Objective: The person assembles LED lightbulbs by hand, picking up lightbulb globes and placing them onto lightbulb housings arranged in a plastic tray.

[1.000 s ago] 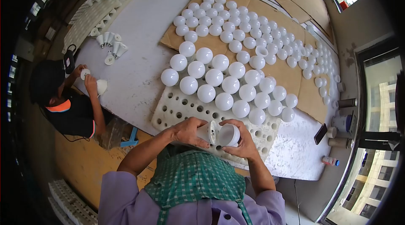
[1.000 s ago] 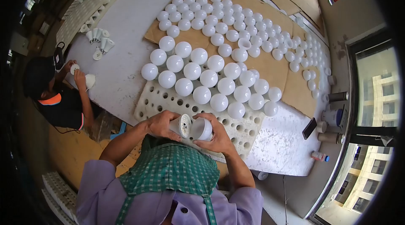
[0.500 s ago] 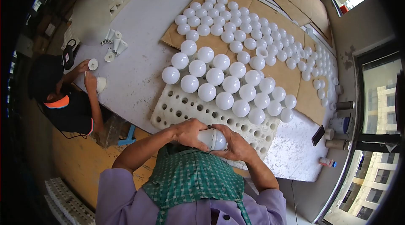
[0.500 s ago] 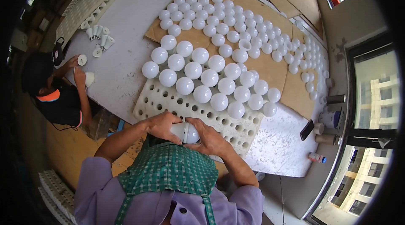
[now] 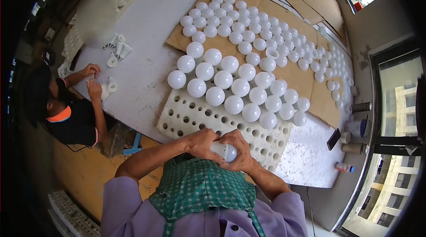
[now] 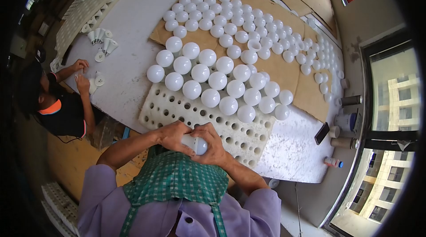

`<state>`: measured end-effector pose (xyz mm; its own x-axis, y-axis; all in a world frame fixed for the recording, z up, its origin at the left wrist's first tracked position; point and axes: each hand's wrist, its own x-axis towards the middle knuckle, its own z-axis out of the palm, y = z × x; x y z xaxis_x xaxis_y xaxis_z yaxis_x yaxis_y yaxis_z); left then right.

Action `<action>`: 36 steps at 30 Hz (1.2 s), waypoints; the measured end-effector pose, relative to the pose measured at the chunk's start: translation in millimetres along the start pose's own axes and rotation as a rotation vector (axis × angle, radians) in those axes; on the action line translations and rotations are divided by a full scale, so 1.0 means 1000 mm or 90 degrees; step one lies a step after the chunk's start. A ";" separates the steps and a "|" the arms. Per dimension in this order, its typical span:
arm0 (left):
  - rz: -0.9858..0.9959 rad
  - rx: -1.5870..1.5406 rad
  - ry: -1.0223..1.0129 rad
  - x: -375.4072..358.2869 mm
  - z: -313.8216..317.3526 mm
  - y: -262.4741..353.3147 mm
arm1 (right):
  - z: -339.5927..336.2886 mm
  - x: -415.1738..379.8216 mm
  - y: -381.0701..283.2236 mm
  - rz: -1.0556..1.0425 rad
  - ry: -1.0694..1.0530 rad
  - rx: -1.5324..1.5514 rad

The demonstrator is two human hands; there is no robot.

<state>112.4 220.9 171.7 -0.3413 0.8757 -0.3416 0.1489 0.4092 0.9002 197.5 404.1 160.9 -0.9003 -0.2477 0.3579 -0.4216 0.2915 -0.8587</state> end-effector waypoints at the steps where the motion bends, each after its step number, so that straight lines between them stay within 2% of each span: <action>1: -0.005 0.006 -0.013 0.003 0.000 0.000 | -0.001 -0.001 0.001 0.005 0.006 0.005; 6: 0.030 -0.018 -0.006 0.011 0.003 0.006 | -0.006 -0.011 0.003 0.020 0.031 0.026; 9: 0.039 0.053 -0.051 0.019 -0.005 0.008 | -0.005 -0.016 0.004 0.069 0.025 0.046; 11: -0.106 -0.092 -0.095 0.020 -0.010 0.010 | -0.009 -0.021 -0.002 0.163 0.081 0.110; 12: -0.008 -0.085 -0.030 0.019 -0.005 -0.003 | -0.024 -0.034 -0.003 0.187 0.187 0.068; 13: 0.000 -0.082 -0.043 0.017 -0.007 -0.017 | -0.052 -0.050 -0.001 0.211 0.295 0.021; 15: -0.076 -0.250 0.147 0.006 -0.010 -0.041 | -0.097 -0.073 0.007 0.234 0.427 -0.205; 17: -0.089 -0.269 0.134 0.008 -0.009 -0.049 | -0.129 -0.079 0.020 0.289 0.405 -0.402; 19: -0.101 -0.283 0.122 0.012 -0.009 -0.046 | -0.136 -0.077 0.048 0.287 0.350 -0.472; 21: -0.119 -0.195 0.093 0.018 -0.012 -0.036 | -0.135 -0.069 0.071 0.277 0.279 -0.468; 23: -0.124 -0.162 0.120 0.014 -0.014 -0.048 | -0.135 -0.068 0.080 0.333 0.186 -0.511; 26: -0.148 -0.136 0.187 -0.010 -0.026 -0.072 | -0.146 -0.053 0.067 0.287 0.251 -0.494; 27: -0.156 -0.209 0.249 -0.018 -0.028 -0.084 | -0.154 -0.047 0.068 0.269 0.269 -0.517; 28: -0.163 -0.284 0.309 -0.022 -0.032 -0.088 | -0.161 -0.031 0.069 0.290 0.333 -0.458; 29: -0.163 -0.283 0.312 -0.024 -0.036 -0.091 | -0.167 -0.008 0.072 0.300 0.362 -0.423; 31: -0.193 -0.368 0.408 -0.027 -0.048 -0.090 | -0.184 0.036 0.099 0.306 0.293 -0.347; 33: -0.188 -0.326 0.444 -0.031 -0.058 -0.105 | -0.200 0.084 0.137 0.301 0.176 -0.403; 35: -0.191 -0.292 0.542 -0.043 -0.070 -0.116 | -0.213 0.125 0.183 0.251 0.071 -0.571; 36: -0.173 -0.306 0.596 -0.052 -0.073 -0.135 | -0.218 0.138 0.214 0.301 0.039 -0.605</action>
<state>42.4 101.1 87.5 -0.9101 0.1452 -0.3880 -0.3485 0.2383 0.9065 -40.2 634.1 106.5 -0.9874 0.1195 0.1035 0.0854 0.9543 -0.2864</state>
